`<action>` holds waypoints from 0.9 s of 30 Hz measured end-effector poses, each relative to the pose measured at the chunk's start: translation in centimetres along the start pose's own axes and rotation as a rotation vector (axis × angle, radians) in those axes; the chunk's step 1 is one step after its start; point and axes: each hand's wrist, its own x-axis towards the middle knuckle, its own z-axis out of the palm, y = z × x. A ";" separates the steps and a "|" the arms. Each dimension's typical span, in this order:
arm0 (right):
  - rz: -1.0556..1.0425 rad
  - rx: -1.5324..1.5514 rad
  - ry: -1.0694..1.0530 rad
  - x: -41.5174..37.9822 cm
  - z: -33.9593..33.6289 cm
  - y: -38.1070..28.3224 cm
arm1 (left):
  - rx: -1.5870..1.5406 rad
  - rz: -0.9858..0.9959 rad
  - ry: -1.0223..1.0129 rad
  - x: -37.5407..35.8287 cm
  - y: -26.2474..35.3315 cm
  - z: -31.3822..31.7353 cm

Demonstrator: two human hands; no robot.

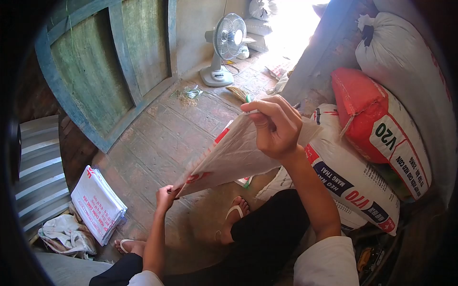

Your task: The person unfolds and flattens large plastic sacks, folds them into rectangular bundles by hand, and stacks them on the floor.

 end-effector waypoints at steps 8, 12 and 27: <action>-0.161 0.060 0.037 0.7 0.7 -1.0 | 0.472 0.074 -0.136 -0.6 5.1 -2.3; -0.181 0.090 -0.063 0.5 1.5 -1.6 | 0.174 0.046 -0.261 0.4 3.3 -0.8; -0.081 -0.027 0.039 0.0 1.0 -0.2 | 0.239 0.067 -0.156 -0.8 4.1 1.6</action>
